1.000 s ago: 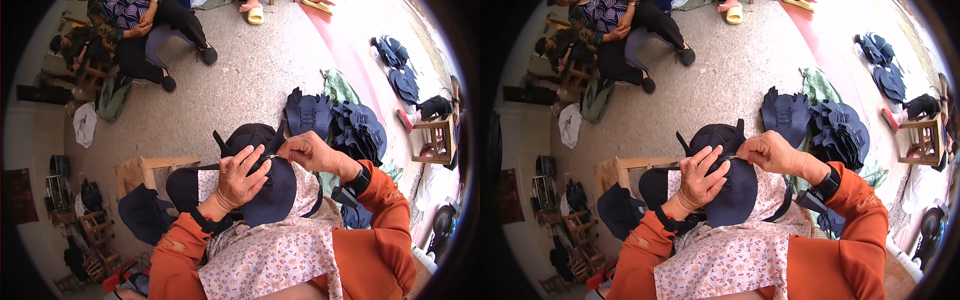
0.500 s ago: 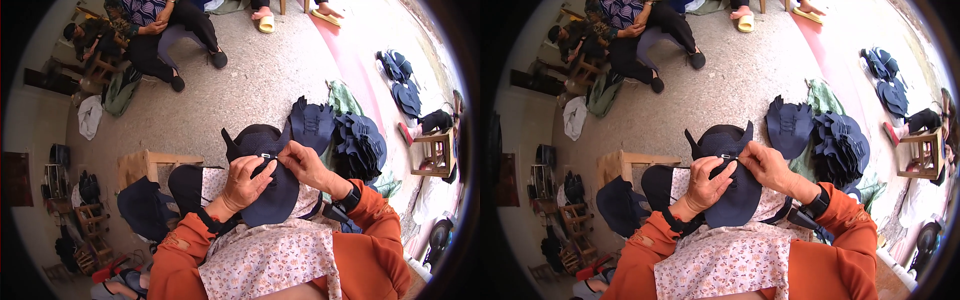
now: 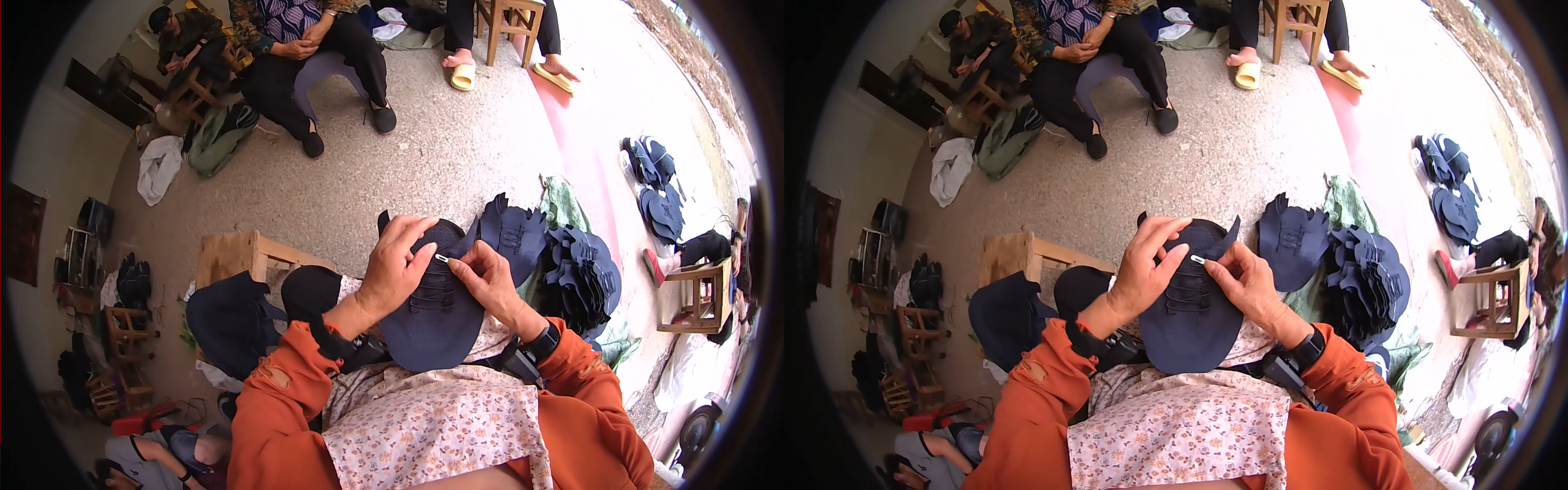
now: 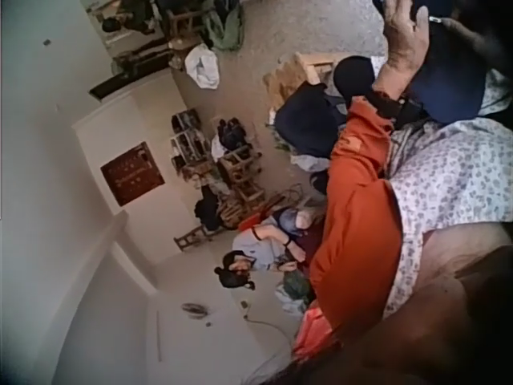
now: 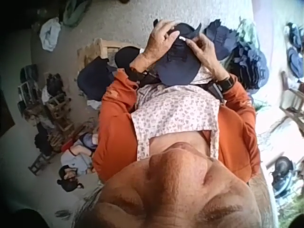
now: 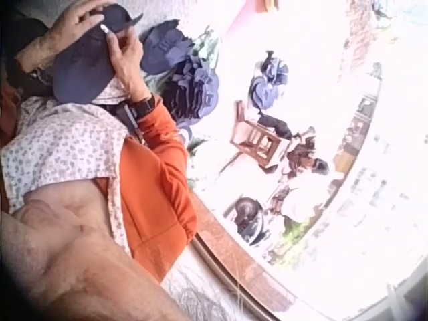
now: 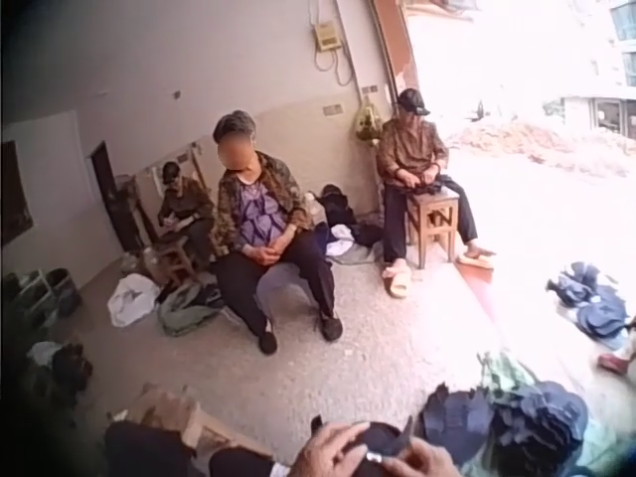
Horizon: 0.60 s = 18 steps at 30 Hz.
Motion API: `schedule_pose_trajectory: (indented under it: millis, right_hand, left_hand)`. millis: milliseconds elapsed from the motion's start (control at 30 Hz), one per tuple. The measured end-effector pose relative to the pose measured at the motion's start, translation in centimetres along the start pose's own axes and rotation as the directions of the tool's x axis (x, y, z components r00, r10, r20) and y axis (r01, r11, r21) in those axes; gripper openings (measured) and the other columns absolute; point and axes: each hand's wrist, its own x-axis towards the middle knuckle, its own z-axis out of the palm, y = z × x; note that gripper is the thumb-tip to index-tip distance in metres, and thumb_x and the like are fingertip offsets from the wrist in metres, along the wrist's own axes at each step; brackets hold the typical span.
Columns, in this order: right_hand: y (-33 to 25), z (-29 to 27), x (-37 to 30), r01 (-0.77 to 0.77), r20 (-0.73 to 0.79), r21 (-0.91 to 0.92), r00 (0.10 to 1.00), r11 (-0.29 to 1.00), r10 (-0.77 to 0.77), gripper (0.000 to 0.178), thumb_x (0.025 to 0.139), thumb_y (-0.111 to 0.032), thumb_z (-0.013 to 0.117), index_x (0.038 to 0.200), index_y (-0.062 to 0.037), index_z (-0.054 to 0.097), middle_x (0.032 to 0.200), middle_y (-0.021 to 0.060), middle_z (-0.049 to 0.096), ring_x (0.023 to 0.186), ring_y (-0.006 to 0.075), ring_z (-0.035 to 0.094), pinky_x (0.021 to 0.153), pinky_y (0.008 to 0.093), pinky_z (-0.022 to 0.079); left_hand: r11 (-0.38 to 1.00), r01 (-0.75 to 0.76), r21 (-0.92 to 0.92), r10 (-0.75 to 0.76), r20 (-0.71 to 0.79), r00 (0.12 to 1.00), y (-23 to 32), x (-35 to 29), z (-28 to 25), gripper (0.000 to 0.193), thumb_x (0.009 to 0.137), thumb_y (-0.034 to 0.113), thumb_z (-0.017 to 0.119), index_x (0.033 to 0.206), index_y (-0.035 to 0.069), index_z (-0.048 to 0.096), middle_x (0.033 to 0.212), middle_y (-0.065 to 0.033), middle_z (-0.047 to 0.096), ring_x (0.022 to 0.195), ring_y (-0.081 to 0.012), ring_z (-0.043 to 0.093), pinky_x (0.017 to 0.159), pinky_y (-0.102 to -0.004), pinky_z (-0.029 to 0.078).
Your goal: Hand-stitching and threading the components of a black shoe upper.
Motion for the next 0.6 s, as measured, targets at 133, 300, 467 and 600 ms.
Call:
schedule_pose_trajectory:
  millis: [133, 300, 467, 600]
  right_hand:
    - [0.2, 0.3, 0.0, 0.049, 0.016, -0.031, 0.999, 0.998, -0.049, 0.026, 0.087, -0.021, 0.073, 0.079, -0.0042, 0.055, 0.062, 0.0019, 0.059, 0.056, 0.0066, 0.052, 0.052, 0.0249, 0.043]
    - [0.0, 0.1, 0.1, 0.084, 0.004, -0.093, 0.996, 0.992, -0.084, 0.026, 0.087, -0.020, 0.074, 0.078, -0.0041, 0.054, 0.062, 0.0024, 0.059, 0.056, 0.0066, 0.052, 0.051, 0.0251, 0.043]
    - [-0.2, -0.1, 0.2, 0.084, 0.001, -0.033, 0.996, 0.996, -0.084, 0.026, 0.087, -0.018, 0.074, 0.077, -0.0037, 0.055, 0.063, 0.0009, 0.059, 0.058, 0.0049, 0.051, 0.052, 0.0240, 0.042]
    - [0.4, 0.0, 0.2, 0.045, 0.021, 0.179, 0.999, 0.983, -0.049, 0.023, 0.087, -0.016, 0.074, 0.077, -0.0045, 0.056, 0.068, -0.0035, 0.057, 0.061, 0.0016, 0.048, 0.052, 0.0196, 0.040]
  left_hand:
    - [0.982, -0.143, 0.123, 0.105, 0.270, 0.957, -1.5, 2.7, 0.4, 0.020, 0.084, 0.012, 0.066, 0.102, 0.004, 0.068, 0.095, -0.0098, 0.060, 0.090, -0.0253, 0.060, 0.081, -0.0337, 0.048]
    - [0.972, -0.117, 0.202, 0.010, 0.463, 0.886, -0.9, 4.2, 1.1, 0.009, 0.081, 0.012, 0.067, 0.086, 0.004, 0.066, 0.088, -0.0080, 0.061, 0.085, -0.0256, 0.061, 0.076, -0.0352, 0.049]
    - [0.994, 0.072, -0.080, -0.041, 0.339, 0.940, -1.9, 2.7, 0.0, 0.007, 0.086, 0.008, 0.065, 0.091, 0.002, 0.064, 0.083, -0.0045, 0.061, 0.071, -0.0151, 0.059, 0.065, -0.0287, 0.049]
    - [0.937, 0.303, -0.174, -0.240, 0.309, 0.920, -1.4, 0.4, -0.6, 0.005, 0.089, 0.003, 0.063, 0.094, 0.001, 0.064, 0.084, -0.0005, 0.058, 0.066, -0.0064, 0.056, 0.058, -0.0227, 0.048]
